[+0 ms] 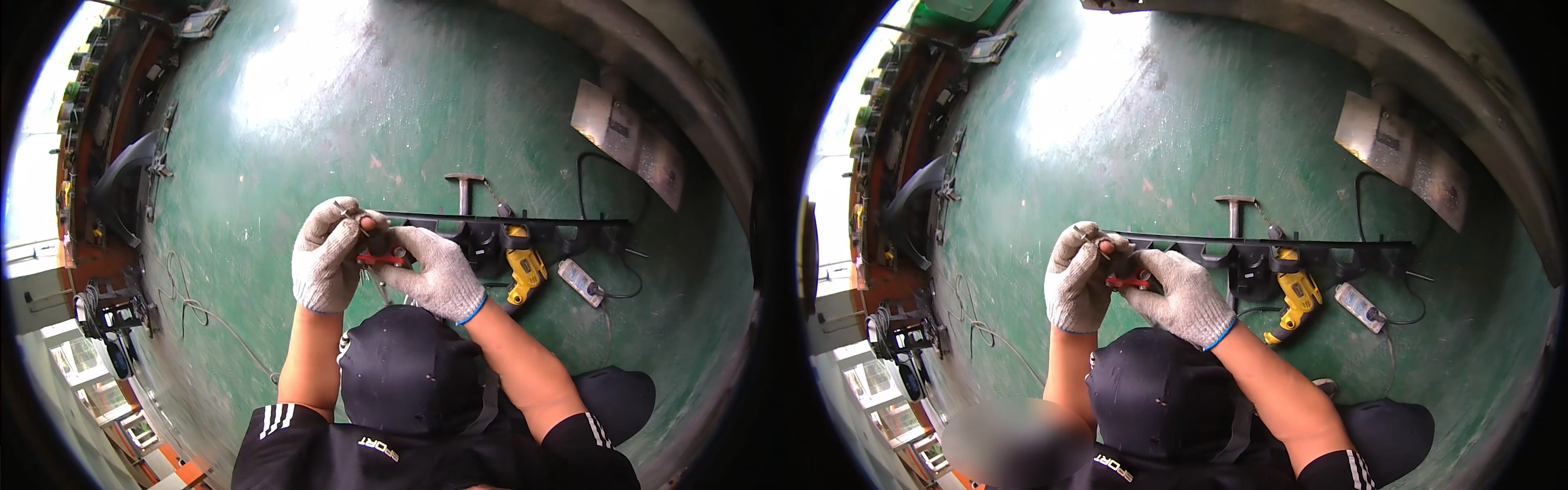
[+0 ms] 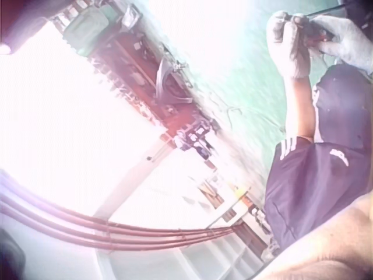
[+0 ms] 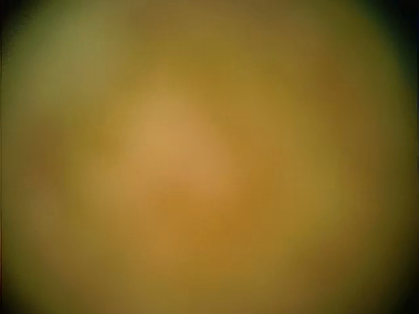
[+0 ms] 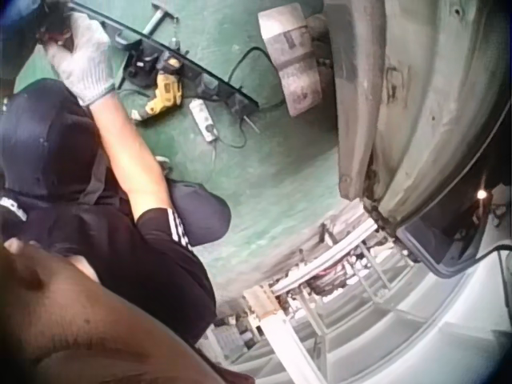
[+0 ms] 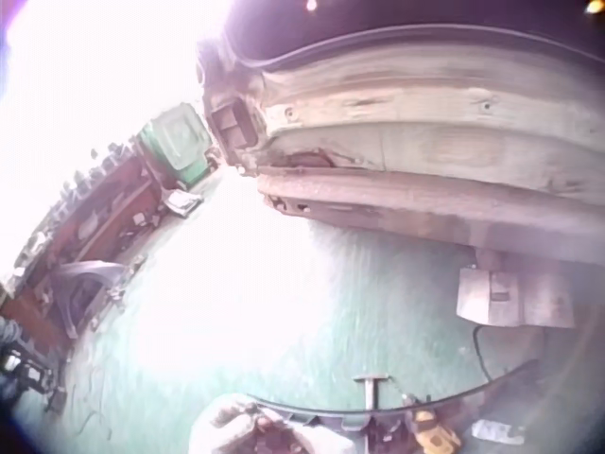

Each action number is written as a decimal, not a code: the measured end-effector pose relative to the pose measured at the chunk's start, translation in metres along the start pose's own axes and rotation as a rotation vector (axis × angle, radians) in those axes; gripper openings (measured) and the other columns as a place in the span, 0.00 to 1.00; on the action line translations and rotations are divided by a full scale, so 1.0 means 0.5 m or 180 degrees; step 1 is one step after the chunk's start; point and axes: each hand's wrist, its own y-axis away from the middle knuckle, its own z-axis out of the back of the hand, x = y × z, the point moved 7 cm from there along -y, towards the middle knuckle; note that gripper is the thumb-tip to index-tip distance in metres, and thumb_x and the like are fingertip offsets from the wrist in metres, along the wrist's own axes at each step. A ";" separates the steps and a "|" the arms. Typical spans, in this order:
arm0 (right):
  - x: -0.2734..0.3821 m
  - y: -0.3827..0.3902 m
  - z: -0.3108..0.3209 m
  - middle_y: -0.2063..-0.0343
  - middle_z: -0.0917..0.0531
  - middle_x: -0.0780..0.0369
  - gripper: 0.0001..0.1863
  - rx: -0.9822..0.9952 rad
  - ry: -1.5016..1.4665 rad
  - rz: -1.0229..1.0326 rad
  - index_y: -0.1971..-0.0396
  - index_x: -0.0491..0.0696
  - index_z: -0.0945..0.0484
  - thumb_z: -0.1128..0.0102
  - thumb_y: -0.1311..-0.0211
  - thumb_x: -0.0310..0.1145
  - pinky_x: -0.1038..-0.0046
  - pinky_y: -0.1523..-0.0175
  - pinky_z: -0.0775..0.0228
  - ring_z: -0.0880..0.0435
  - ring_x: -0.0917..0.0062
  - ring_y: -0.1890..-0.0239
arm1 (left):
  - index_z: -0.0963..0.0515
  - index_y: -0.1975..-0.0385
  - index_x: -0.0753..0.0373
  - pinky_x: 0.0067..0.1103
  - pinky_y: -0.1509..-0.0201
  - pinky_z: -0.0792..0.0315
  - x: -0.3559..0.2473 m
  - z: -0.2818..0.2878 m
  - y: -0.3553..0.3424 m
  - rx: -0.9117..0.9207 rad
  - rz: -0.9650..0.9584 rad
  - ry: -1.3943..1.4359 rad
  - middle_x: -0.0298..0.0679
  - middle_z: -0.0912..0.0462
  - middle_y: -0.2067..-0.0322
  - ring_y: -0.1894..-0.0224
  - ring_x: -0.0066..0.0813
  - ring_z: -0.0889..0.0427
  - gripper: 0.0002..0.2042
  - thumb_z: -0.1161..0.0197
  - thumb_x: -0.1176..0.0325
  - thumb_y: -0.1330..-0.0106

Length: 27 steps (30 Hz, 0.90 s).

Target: The person installs a black plastic bumper onto the rear of a vehicle using a rivet gun and a power drill. They position the bumper, insert rivets, and secure it in place.

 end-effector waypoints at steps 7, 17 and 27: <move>0.012 0.029 0.053 0.62 0.11 0.53 0.22 -0.0024 0.0282 0.0174 0.46 0.50 0.13 0.22 0.37 0.42 0.57 0.49 0.17 0.11 0.54 0.56 | 0.20 0.42 0.64 0.36 0.42 0.17 0.022 -0.049 0.013 0.0011 -0.0071 0.0452 0.44 0.12 0.55 0.50 0.42 0.11 0.12 0.37 0.76 0.21; -0.007 0.048 0.079 0.54 0.10 0.53 0.23 -0.0113 0.0363 0.0075 0.44 0.47 0.13 0.21 0.35 0.41 0.62 0.42 0.17 0.08 0.61 0.50 | 0.22 0.39 0.63 0.38 0.46 0.17 0.053 -0.070 0.007 0.0323 -0.0106 0.0452 0.45 0.12 0.55 0.47 0.47 0.12 0.13 0.38 0.73 0.20; -0.008 0.048 0.071 0.56 0.11 0.52 0.23 -0.0125 0.0390 0.0054 0.46 0.50 0.14 0.23 0.37 0.44 0.55 0.44 0.18 0.11 0.53 0.51 | 0.21 0.40 0.62 0.40 0.40 0.17 0.047 -0.065 0.006 0.0450 -0.0260 -0.0013 0.45 0.12 0.55 0.48 0.44 0.12 0.12 0.38 0.74 0.20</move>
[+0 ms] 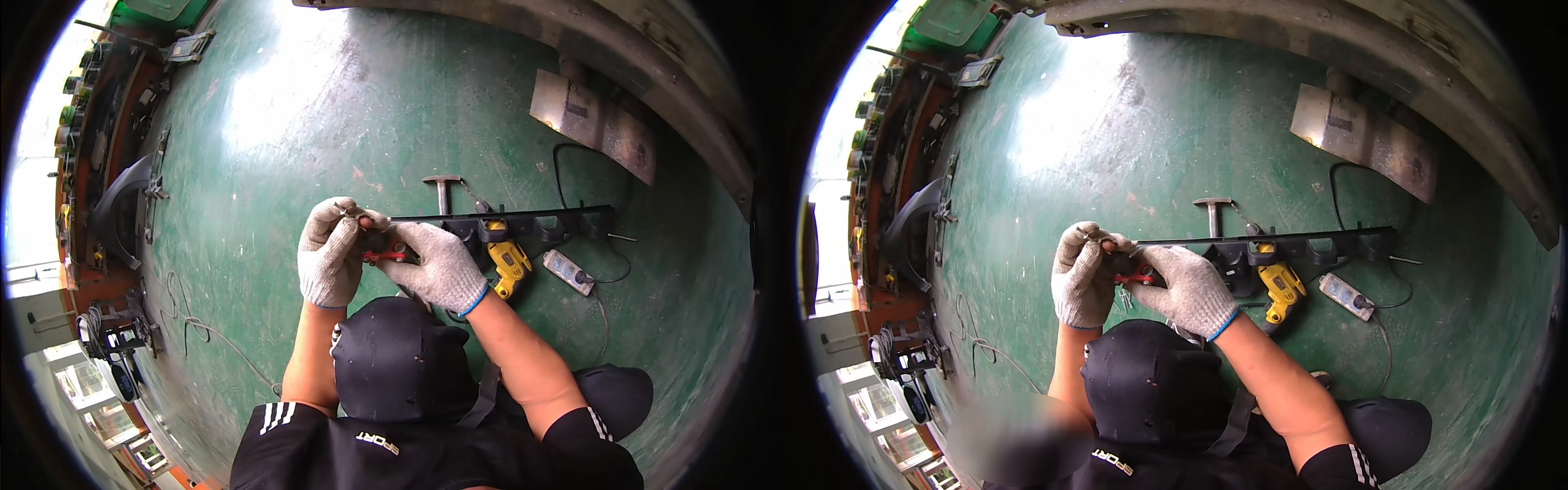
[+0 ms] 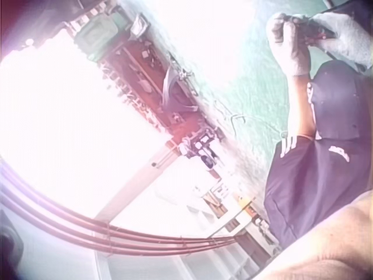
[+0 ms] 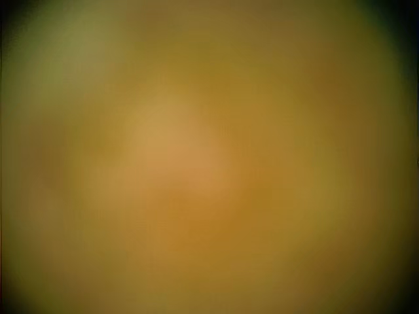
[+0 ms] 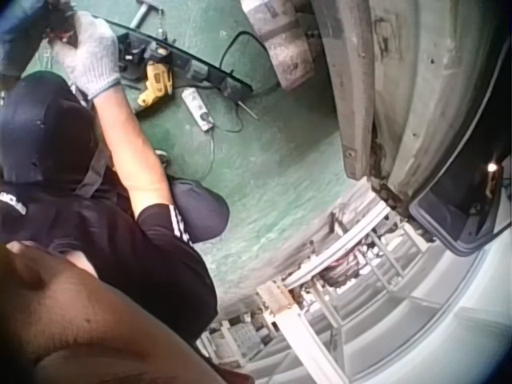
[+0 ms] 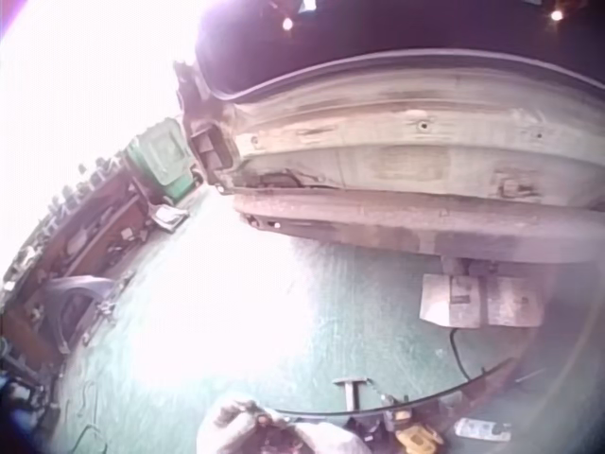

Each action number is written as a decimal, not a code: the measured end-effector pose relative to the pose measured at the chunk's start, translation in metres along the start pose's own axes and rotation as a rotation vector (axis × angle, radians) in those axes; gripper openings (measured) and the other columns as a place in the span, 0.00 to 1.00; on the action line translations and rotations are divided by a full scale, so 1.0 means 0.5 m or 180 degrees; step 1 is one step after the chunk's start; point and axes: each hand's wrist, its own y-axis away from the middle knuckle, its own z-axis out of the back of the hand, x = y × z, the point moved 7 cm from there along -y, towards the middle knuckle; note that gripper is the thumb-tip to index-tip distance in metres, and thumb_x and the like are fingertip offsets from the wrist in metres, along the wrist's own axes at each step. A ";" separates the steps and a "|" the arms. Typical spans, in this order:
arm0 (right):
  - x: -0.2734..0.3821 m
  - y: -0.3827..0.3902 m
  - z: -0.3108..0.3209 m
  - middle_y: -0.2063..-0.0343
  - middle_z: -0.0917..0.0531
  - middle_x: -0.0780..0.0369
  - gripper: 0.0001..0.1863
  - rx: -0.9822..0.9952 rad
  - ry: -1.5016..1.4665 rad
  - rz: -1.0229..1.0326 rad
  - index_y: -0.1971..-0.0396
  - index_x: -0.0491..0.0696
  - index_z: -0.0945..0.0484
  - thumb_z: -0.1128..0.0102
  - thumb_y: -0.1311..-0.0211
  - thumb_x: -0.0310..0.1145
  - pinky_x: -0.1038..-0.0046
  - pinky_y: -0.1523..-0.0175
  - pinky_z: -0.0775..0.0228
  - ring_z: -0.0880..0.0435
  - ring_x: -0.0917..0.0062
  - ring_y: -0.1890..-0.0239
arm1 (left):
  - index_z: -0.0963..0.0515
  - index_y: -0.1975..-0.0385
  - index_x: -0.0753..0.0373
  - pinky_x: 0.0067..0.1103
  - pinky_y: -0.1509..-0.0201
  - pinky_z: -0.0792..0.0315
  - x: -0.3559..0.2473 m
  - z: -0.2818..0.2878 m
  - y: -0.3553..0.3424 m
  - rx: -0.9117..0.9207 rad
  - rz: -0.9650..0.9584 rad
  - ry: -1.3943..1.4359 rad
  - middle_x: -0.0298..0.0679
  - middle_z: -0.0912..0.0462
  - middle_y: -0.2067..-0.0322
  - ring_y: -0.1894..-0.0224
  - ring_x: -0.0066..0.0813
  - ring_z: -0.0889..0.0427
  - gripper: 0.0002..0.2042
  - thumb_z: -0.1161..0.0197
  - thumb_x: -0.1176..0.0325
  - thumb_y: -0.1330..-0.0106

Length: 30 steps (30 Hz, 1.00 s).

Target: The person installs a black plastic bumper onto the rear of a vehicle using a rivet gun and a power drill. They position the bumper, insert rivets, and secure it in place.

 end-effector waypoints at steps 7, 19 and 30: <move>-0.007 0.001 0.002 0.58 0.12 0.50 0.19 -0.0219 0.0433 0.0459 0.53 0.49 0.20 0.29 0.32 0.47 0.51 0.48 0.18 0.12 0.49 0.54 | 0.24 0.41 0.61 0.35 0.48 0.14 0.013 0.026 0.008 -0.0505 -0.0032 -0.0732 0.46 0.15 0.56 0.53 0.40 0.12 0.11 0.38 0.73 0.18; -0.029 0.018 0.007 0.45 0.14 0.46 0.37 0.0464 0.0042 -0.0427 0.27 0.47 0.32 0.27 0.29 0.46 0.54 0.37 0.19 0.13 0.48 0.42 | 0.22 0.46 0.65 0.39 0.31 0.22 0.020 -0.039 -0.006 0.0366 0.0160 -0.0369 0.50 0.16 0.39 0.37 0.42 0.16 0.11 0.36 0.75 0.26; -0.132 0.074 -0.029 0.45 0.13 0.45 0.29 0.1351 0.0284 -0.0808 0.30 0.55 0.28 0.36 0.26 0.47 0.52 0.39 0.20 0.14 0.45 0.41 | 0.40 0.17 0.62 0.35 0.31 0.25 0.158 0.054 0.033 0.1190 0.1176 -0.1268 0.44 0.20 0.34 0.36 0.35 0.20 0.53 0.14 0.70 0.42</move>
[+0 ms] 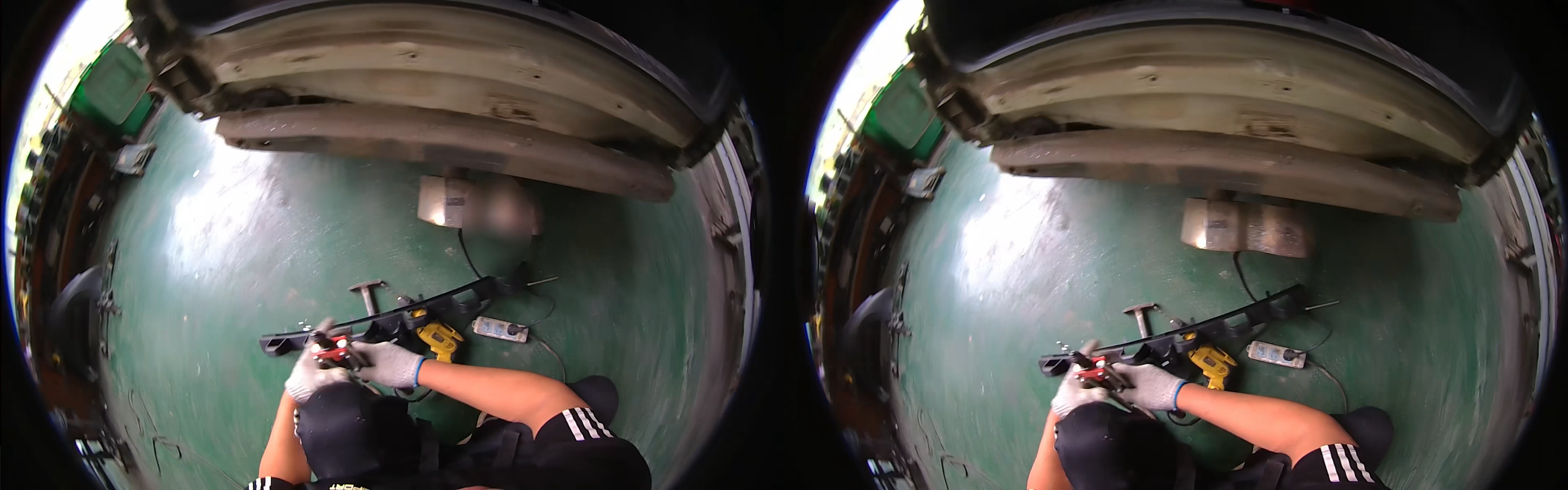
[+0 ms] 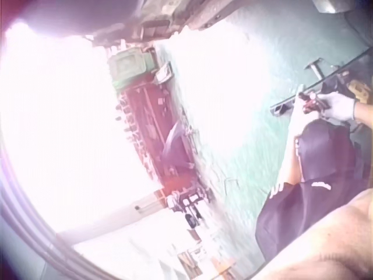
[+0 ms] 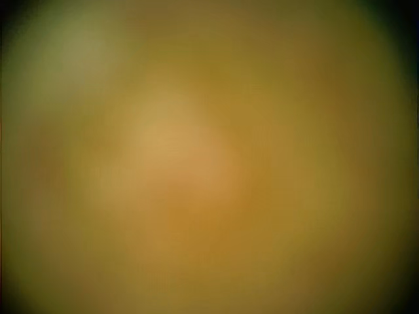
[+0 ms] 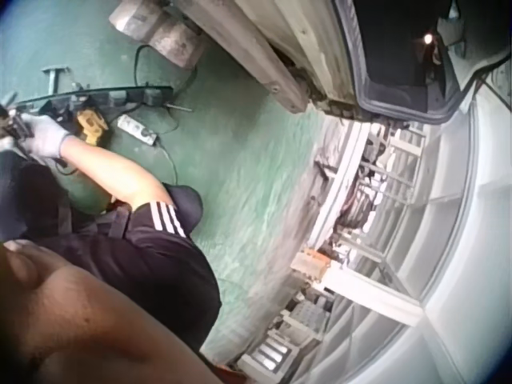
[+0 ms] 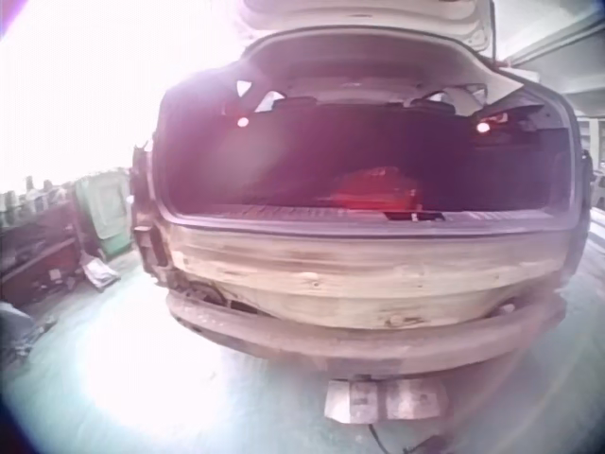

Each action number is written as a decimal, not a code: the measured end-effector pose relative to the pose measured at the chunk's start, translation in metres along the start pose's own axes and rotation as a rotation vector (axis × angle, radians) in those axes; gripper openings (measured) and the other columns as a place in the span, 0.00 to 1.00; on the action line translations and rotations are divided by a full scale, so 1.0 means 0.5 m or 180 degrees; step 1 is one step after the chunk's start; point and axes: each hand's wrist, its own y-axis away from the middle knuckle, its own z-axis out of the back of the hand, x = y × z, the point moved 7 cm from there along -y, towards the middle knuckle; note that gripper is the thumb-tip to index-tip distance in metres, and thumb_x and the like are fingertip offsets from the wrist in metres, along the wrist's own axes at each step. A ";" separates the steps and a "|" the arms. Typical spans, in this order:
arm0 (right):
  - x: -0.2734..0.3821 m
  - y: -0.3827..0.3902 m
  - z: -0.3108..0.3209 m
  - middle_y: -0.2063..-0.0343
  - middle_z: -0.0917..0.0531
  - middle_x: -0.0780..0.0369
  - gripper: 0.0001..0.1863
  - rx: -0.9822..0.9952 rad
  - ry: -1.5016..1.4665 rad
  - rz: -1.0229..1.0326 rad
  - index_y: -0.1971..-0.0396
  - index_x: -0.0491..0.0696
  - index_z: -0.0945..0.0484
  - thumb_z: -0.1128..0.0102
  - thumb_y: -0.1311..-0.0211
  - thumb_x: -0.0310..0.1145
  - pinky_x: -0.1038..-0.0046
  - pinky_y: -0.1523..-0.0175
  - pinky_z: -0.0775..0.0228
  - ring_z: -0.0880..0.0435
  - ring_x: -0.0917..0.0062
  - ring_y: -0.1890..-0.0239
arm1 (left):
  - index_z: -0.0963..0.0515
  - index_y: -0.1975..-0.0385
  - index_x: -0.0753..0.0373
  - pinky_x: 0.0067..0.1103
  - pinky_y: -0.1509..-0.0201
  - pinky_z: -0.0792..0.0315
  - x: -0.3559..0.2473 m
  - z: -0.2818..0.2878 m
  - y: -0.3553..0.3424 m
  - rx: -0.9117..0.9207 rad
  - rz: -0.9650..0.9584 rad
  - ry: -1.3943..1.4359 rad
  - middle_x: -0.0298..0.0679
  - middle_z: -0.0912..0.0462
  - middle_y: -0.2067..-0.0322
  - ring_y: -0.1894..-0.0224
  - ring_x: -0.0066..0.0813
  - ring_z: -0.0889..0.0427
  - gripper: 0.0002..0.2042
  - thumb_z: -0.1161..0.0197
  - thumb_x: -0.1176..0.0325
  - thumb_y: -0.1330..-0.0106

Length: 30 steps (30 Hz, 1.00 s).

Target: The person installs a black plastic bumper onto the rear of a vehicle using a rivet gun and a power drill. They position the bumper, insert rivets, and secure it in place.

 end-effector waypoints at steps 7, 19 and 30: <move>0.053 0.052 0.118 0.48 0.12 0.48 0.28 -0.0167 -0.0031 -0.0140 0.29 0.51 0.28 0.36 0.25 0.37 0.61 0.35 0.20 0.09 0.59 0.43 | 0.14 0.56 0.61 0.23 0.57 0.23 0.180 0.031 0.021 -0.0564 0.0412 0.0221 0.26 0.17 0.67 0.63 0.16 0.19 0.05 0.25 0.72 0.27; 0.134 0.165 0.295 0.52 0.12 0.47 0.21 -0.0237 0.0950 -0.0329 0.32 0.51 0.26 0.40 0.20 0.36 0.55 0.41 0.20 0.12 0.48 0.46 | 0.18 0.66 0.62 0.35 0.63 0.24 -0.179 0.040 -0.013 -0.0544 0.0288 -0.3400 0.49 0.18 0.75 0.73 0.45 0.19 0.17 0.24 0.53 0.29; 0.123 0.228 0.343 0.49 0.12 0.47 0.27 -0.1466 0.0306 0.0491 0.33 0.45 0.26 0.34 0.28 0.35 0.58 0.41 0.18 0.10 0.53 0.47 | 0.19 0.54 0.65 0.24 0.62 0.21 -0.089 -0.050 -0.071 0.0027 0.0242 -0.1458 0.34 0.17 0.66 0.69 0.24 0.17 0.25 0.27 0.44 0.26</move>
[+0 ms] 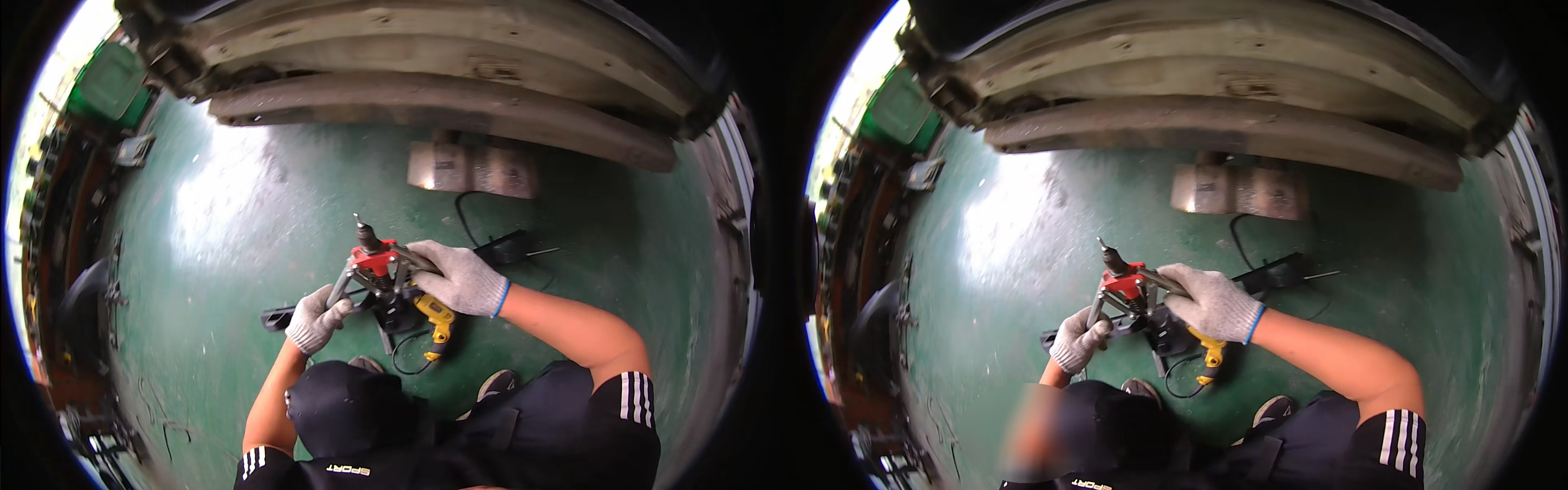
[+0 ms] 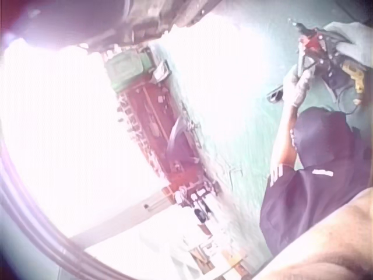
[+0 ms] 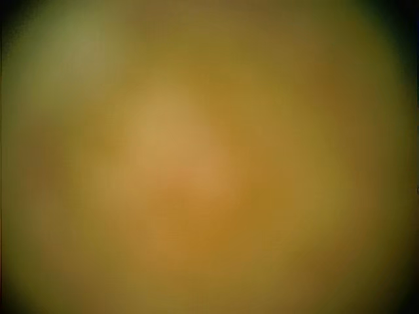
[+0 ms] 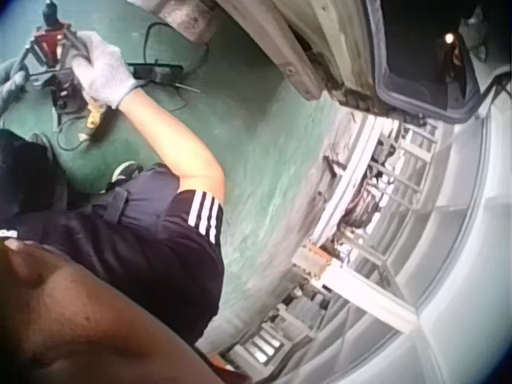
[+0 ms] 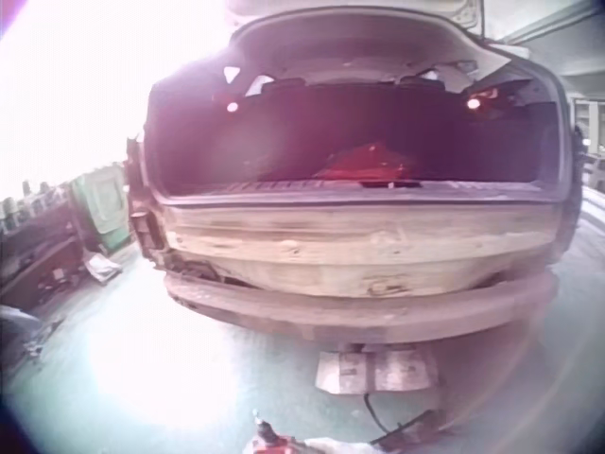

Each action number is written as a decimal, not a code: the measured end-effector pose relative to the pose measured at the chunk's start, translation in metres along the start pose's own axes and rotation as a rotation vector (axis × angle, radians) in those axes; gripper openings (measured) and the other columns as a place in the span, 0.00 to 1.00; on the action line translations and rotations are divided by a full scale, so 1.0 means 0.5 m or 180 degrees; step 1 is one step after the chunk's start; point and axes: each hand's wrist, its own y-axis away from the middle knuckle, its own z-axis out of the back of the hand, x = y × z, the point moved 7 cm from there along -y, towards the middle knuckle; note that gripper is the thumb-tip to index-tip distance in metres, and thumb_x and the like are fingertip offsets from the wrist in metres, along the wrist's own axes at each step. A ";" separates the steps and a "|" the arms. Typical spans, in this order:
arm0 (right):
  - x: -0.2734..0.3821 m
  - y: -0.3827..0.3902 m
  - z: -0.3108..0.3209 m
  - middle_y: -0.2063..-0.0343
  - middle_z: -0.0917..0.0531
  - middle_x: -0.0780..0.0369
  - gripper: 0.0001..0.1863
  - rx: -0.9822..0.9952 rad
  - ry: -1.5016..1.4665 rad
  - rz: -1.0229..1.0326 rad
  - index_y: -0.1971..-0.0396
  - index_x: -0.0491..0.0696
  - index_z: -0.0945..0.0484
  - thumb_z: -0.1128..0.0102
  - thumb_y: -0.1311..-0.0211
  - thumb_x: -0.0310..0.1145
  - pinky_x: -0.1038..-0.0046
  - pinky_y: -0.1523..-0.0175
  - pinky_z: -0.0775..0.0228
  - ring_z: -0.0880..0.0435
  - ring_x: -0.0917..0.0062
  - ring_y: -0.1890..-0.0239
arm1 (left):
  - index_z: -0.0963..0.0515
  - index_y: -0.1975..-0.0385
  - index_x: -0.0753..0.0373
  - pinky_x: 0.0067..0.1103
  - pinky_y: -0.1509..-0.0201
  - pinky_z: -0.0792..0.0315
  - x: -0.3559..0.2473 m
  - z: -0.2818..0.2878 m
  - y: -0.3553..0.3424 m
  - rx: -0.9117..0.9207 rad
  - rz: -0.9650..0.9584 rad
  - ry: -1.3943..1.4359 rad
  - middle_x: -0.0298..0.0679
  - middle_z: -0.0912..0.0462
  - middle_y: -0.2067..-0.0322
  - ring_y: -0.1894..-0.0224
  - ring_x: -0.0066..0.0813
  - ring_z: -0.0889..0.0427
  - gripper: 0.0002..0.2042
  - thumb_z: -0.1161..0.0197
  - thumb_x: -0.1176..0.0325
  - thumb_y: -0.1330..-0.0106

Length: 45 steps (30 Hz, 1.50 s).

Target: The person installs a black plastic bumper onto the rear of a vehicle using a rivet gun and a power drill. They position the bumper, insert rivets, and secure it in place.

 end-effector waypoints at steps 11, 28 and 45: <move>0.070 0.028 0.153 0.40 0.17 0.51 0.53 -0.1352 0.1083 0.0130 0.25 0.49 0.34 0.15 0.49 0.51 0.59 0.37 0.19 0.12 0.56 0.41 | 0.19 0.39 0.66 0.25 0.61 0.24 -0.268 -0.115 -0.072 0.0868 -0.0780 -0.0455 0.31 0.23 0.70 0.67 0.19 0.24 0.25 0.40 0.46 0.15; -0.003 0.172 0.296 0.58 0.11 0.51 0.31 0.0027 0.1624 -0.0587 0.48 0.46 0.14 0.21 0.42 0.55 0.61 0.45 0.18 0.10 0.55 0.53 | 0.11 0.51 0.52 0.41 0.40 0.19 0.242 -0.108 -0.216 0.0346 -0.0342 -0.3594 0.46 0.08 0.57 0.50 0.52 0.11 0.14 0.31 0.62 0.36; 0.010 0.232 0.291 0.57 0.10 0.47 0.39 0.0672 0.1286 -0.0190 0.44 0.45 0.14 0.23 0.44 0.64 0.55 0.46 0.18 0.10 0.49 0.51 | 0.20 0.62 0.65 0.26 0.58 0.19 -0.697 0.071 0.030 -0.0799 -0.1343 -0.2628 0.37 0.17 0.69 0.66 0.24 0.17 0.17 0.29 0.87 0.52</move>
